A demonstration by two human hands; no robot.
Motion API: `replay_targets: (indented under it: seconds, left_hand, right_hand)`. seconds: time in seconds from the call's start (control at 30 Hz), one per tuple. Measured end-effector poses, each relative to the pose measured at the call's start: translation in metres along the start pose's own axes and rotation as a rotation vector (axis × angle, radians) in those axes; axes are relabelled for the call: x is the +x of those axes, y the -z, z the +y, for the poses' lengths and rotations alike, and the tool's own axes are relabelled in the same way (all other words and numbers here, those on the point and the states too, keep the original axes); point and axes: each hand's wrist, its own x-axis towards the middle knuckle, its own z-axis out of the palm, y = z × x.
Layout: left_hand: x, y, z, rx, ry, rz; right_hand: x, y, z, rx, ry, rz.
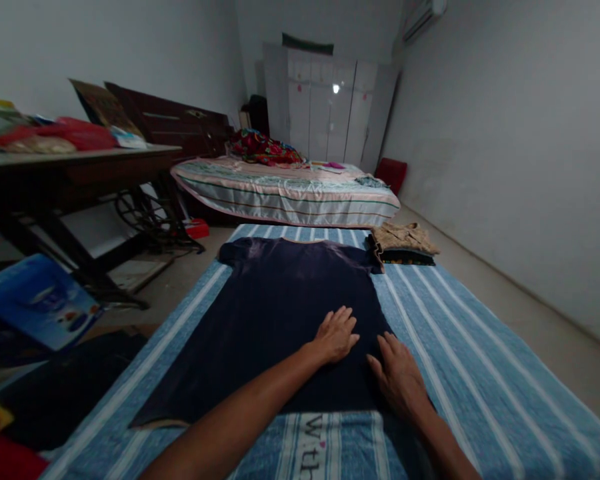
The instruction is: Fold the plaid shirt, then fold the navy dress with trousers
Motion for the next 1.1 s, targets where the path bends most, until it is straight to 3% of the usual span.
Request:
replay_targets:
  seconds: [0.13,0.23,0.4,0.57,0.7,0.87,1.0,1.1]
  left_hand:
    - [-0.007,-0.012,0.003,-0.01,-0.032,0.002]
    - [-0.01,-0.014,0.003,-0.022,-0.04,-0.031]
    - [-0.013,-0.017,0.006,-0.071,-0.042,-0.046]
    - [-0.016,-0.011,0.0,-0.155,-0.007,-0.039]
    - [-0.022,0.012,-0.03,-0.102,0.149,0.045]
    - [-0.04,0.042,-0.093,0.049,0.466,0.165]
    - [-0.063,0.047,-0.134,0.089,0.665,0.185]
    - [-0.075,0.041,-0.147,0.099,0.726,0.164]
  right_hand:
    - [0.037,-0.004,-0.007,0.101,0.114,0.023]
    - [0.052,-0.016,0.003,0.044,0.088,-0.027]
    - [0.044,-0.039,0.032,-0.111,0.032,-0.008]
    - [0.037,-0.046,0.04,-0.182,0.024,-0.008]
    - [0.038,-0.046,0.039,-0.185,0.047,0.004]
    - [0.034,-0.05,0.04,-0.213,0.04,0.024]
    - [0.033,-0.055,0.045,-0.232,0.077,0.022]
    - [0.034,-0.057,0.048,-0.227,0.081,0.027]
